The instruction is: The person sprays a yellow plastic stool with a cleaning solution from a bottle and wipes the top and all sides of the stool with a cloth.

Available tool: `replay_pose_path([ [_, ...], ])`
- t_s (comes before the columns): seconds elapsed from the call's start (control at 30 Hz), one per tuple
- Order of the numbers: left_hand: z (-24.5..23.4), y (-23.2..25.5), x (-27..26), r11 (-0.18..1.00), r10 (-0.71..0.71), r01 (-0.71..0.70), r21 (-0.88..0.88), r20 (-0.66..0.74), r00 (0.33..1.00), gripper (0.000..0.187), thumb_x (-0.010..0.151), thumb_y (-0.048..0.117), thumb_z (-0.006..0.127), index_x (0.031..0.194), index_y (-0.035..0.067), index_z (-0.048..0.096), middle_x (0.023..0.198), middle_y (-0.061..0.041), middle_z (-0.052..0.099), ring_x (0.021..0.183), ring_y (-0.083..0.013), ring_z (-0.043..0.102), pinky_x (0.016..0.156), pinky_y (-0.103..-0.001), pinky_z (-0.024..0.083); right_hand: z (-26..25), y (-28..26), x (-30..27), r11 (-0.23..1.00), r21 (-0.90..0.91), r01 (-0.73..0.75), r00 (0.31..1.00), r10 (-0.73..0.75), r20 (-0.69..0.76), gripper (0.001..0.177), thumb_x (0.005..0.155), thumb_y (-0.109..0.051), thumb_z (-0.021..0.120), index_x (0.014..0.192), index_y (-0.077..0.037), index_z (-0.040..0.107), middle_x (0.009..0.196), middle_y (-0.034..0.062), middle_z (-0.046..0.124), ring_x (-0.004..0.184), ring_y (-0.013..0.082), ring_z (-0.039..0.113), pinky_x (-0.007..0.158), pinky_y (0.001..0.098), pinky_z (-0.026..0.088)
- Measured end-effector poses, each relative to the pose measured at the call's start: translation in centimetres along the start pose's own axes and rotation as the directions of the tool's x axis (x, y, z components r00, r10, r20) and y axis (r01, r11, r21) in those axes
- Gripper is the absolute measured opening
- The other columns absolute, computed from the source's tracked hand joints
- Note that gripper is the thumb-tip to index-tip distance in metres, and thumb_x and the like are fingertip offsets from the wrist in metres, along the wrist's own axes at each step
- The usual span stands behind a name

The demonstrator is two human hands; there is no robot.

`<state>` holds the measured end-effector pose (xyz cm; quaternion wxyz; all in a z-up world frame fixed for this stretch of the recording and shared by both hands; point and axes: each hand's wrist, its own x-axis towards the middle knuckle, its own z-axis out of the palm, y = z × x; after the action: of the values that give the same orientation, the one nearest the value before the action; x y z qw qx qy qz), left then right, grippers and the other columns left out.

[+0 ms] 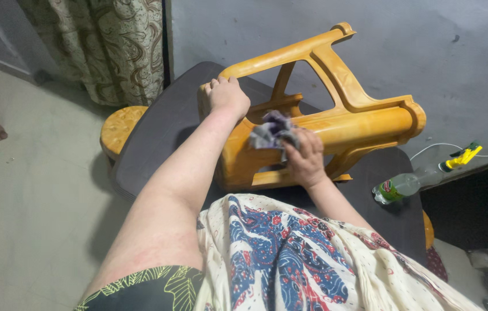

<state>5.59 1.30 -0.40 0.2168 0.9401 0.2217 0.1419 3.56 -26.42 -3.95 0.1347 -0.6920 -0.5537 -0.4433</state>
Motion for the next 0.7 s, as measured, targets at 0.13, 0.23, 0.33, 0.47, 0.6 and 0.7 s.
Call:
replay_pose_path([
  [0.13,-0.4,0.0,0.0,1.0,-0.016,0.017,-0.013,0.02,1.0,0.054,0.088,0.018,0.055,0.138,-0.003,0.053,0.145,-0.028,0.049,0.142,-0.0442,0.038,0.119,-0.052,0.022,-3.2,7.9,-3.5,0.949,-0.146,-0.279,0.96,0.275,-0.044,0.034,0.093,-0.008,0.059,0.126,-0.009,0.069,0.138,0.0192,0.059,0.132,0.0391,0.051,0.114,0.0531,0.036],
  [0.23,0.0,-0.2,0.3,1.0,-0.014,0.014,-0.006,-0.011,1.0,0.055,0.088,0.019,0.055,0.137,-0.004,0.053,0.144,-0.029,0.049,0.141,-0.0448,0.038,0.119,-0.052,0.022,-4.5,12.4,-5.0,0.859,-0.185,-0.478,0.879,0.465,-0.109,0.029,0.1,-0.01,0.059,0.127,-0.007,0.068,0.14,0.0205,0.057,0.133,0.0411,0.048,0.117,0.0524,0.035],
  [0.33,0.4,-0.6,0.4,1.0,-0.02,0.02,-0.01,-0.034,0.999,0.052,0.088,0.018,0.054,0.136,-0.004,0.054,0.144,-0.029,0.049,0.142,-0.0447,0.038,0.119,-0.052,0.022,-3.1,11.9,-4.1,0.809,-0.249,-0.533,0.845,0.493,-0.207,0.031,0.092,-0.01,0.057,0.121,-0.007,0.069,0.138,0.0215,0.055,0.133,0.0438,0.045,0.116,0.0529,0.031],
  [0.47,0.4,-1.0,0.7,0.999,-0.033,0.033,-0.023,-0.017,0.999,0.05,0.09,0.019,0.054,0.135,-0.003,0.055,0.145,-0.028,0.05,0.141,-0.044,0.04,0.121,-0.051,0.023,1.1,3.4,0.3,0.914,-0.091,-0.394,0.918,0.387,-0.087,0.023,0.086,-0.01,0.057,0.106,-0.006,0.067,0.125,0.0185,0.06,0.123,0.0379,0.051,0.111,0.0516,0.036],
  [0.6,-0.1,-1.4,0.9,0.999,-0.009,0.008,-0.034,-0.032,0.999,0.052,0.086,0.017,0.056,0.134,-0.002,0.056,0.142,-0.026,0.051,0.139,-0.0436,0.04,0.117,-0.051,0.024,2.3,-3.9,2.0,0.991,-0.019,-0.136,0.991,0.136,0.005,0.036,0.09,-0.008,0.059,0.125,-0.008,0.069,0.135,0.0199,0.059,0.134,0.0367,0.05,0.119,0.0528,0.03],
  [0.7,-0.5,-1.4,0.6,0.999,-0.016,0.016,-0.029,0.001,1.0,0.05,0.087,0.018,0.055,0.133,-0.001,0.057,0.142,-0.024,0.052,0.138,-0.0418,0.042,0.118,-0.05,0.025,1.8,-1.4,0.8,1.0,0.011,-0.016,1.0,0.016,0.008,0.035,0.097,-0.01,0.06,0.132,-0.011,0.065,0.14,0.0181,0.059,0.137,0.0342,0.051,0.121,0.0513,0.031],
])
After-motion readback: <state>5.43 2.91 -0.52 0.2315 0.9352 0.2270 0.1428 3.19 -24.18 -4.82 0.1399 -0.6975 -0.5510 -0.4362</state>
